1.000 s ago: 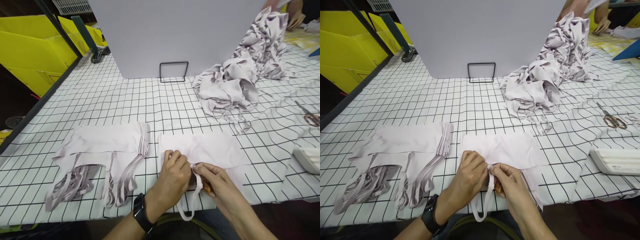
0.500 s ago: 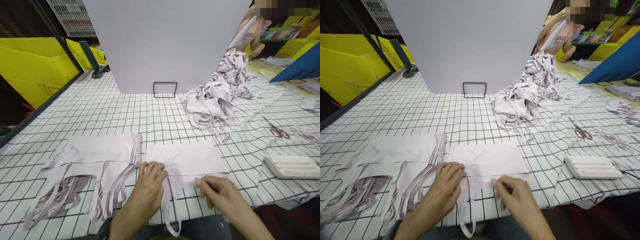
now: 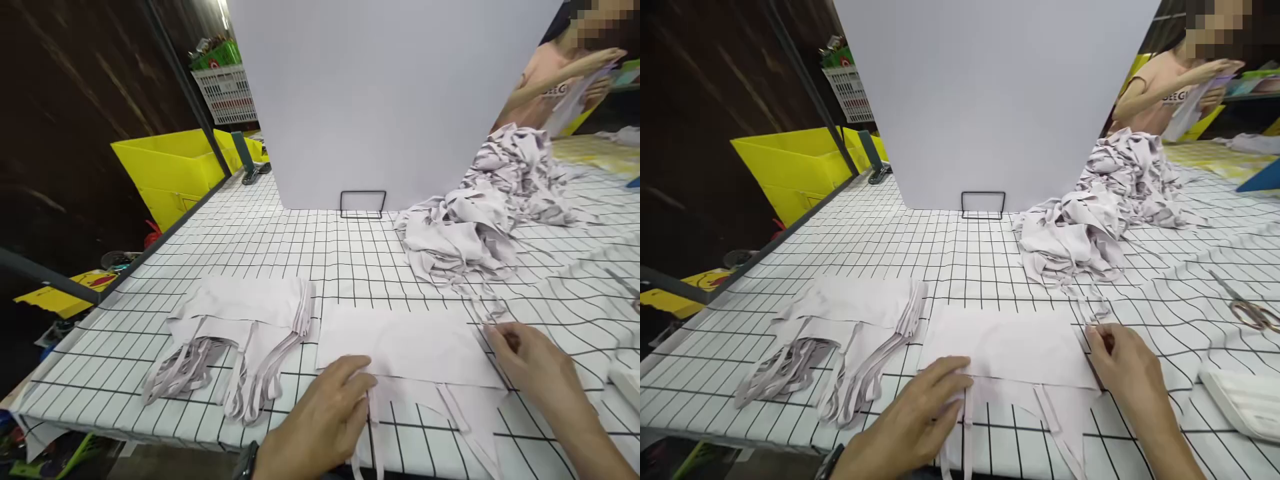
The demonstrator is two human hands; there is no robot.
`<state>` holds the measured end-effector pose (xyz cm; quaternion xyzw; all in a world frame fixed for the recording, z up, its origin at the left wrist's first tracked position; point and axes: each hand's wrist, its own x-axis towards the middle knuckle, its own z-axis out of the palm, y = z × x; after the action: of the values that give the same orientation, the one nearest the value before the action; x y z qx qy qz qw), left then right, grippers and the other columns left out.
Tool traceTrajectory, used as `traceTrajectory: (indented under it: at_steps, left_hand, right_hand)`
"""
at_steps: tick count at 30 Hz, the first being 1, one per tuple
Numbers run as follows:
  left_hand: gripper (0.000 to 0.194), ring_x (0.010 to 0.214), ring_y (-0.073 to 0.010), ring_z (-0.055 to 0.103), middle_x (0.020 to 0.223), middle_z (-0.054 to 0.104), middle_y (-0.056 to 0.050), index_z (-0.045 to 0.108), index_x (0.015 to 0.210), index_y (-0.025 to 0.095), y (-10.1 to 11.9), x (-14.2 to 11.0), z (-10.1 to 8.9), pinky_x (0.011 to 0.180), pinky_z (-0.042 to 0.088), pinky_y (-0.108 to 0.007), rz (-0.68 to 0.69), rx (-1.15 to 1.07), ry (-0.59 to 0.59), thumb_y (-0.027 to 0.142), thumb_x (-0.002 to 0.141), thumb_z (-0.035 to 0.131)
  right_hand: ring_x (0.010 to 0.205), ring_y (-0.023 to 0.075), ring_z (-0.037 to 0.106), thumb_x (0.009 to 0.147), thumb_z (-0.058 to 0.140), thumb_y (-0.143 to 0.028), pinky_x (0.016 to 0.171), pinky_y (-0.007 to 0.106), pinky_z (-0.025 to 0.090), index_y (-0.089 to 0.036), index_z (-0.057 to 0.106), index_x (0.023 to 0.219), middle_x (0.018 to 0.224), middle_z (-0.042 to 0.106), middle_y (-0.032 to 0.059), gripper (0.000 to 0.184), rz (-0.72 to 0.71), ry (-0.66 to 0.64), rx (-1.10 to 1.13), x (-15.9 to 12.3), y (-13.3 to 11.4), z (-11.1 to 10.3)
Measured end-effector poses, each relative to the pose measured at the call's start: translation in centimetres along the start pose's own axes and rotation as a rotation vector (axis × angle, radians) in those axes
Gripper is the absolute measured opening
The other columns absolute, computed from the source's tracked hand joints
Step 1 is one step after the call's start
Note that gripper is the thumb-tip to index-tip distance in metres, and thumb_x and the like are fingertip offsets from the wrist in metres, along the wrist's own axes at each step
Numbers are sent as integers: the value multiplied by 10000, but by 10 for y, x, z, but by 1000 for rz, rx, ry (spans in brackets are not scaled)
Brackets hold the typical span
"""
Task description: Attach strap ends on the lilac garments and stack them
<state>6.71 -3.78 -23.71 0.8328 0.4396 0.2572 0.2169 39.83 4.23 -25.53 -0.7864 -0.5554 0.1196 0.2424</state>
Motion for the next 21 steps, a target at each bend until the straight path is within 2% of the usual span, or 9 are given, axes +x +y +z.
traceTrajectory:
  at_steps: [2, 4, 7, 10, 12, 15, 18, 21]
  left_hand:
    - [256, 1102, -218, 660, 1198, 674, -102, 619, 1161, 195, -9, 13, -5, 931, 603, -382, -46, 16, 64, 113, 974, 464]
    - [256, 1025, -236, 657, 1085, 684, -110, 622, 1124, 163, -20, 35, -13, 898, 589, -423, -113, 131, 91, 99, 970, 427]
    - [246, 1048, -290, 610, 1123, 653, -143, 610, 1114, 148, -37, 71, -24, 894, 534, -493, -237, 371, -63, 98, 917, 472]
    - [196, 1038, -302, 579, 1128, 636, -145, 604, 1065, 162, -50, 95, -30, 906, 476, -522, -304, 436, -198, 147, 895, 507]
    - [170, 1016, -302, 570, 1065, 646, -123, 605, 1034, 177, -57, 103, -32, 924, 443, -543, -311, 404, -221, 192, 885, 526]
    - [107, 999, -305, 562, 973, 648, -100, 620, 918, 189, -63, 106, -35, 925, 424, -539, -318, 337, -225, 215, 834, 559]
    - [32, 1012, -311, 555, 963, 639, -102, 592, 741, 190, -61, 105, -40, 923, 414, -518, -305, 260, -181, 189, 767, 573]
    - [109, 869, -264, 580, 786, 621, -57, 532, 644, 196, -54, 100, -49, 901, 421, -480, -296, 158, -99, 156, 743, 553]
  right_hand:
    - [806, 356, 609, 737, 518, -610, 680, 467, 453, -268, 588, 681, 808, 662, 155, 353, 5, 4, 45, -1, -4, -1]
    - [900, 379, 607, 672, 597, -614, 729, 479, 463, -253, 614, 685, 900, 665, 176, 361, -6, -7, 111, 0, -12, 1]
    - [872, 349, 616, 640, 641, -532, 743, 447, 471, -261, 588, 611, 824, 668, 131, 278, -29, -48, 196, 4, -24, 4]
    - [711, 274, 614, 680, 649, -503, 654, 382, 460, -257, 598, 635, 674, 663, 61, 256, -9, -76, 271, 4, -24, 2]
    - [643, 232, 599, 722, 652, -516, 611, 346, 443, -245, 611, 717, 661, 671, 39, 275, 15, -81, 346, 0, -21, -1]
    - [651, 204, 610, 757, 665, -540, 614, 323, 452, -224, 621, 835, 721, 695, 40, 328, 25, -95, 474, -6, -18, -7]
    - [732, 220, 643, 691, 736, -557, 663, 329, 490, -210, 631, 910, 783, 701, 57, 424, 11, -89, 576, -10, -21, -16]
    - [727, 209, 631, 648, 792, -525, 657, 315, 483, -227, 640, 961, 776, 691, 37, 458, 12, -51, 658, -16, -27, -29]
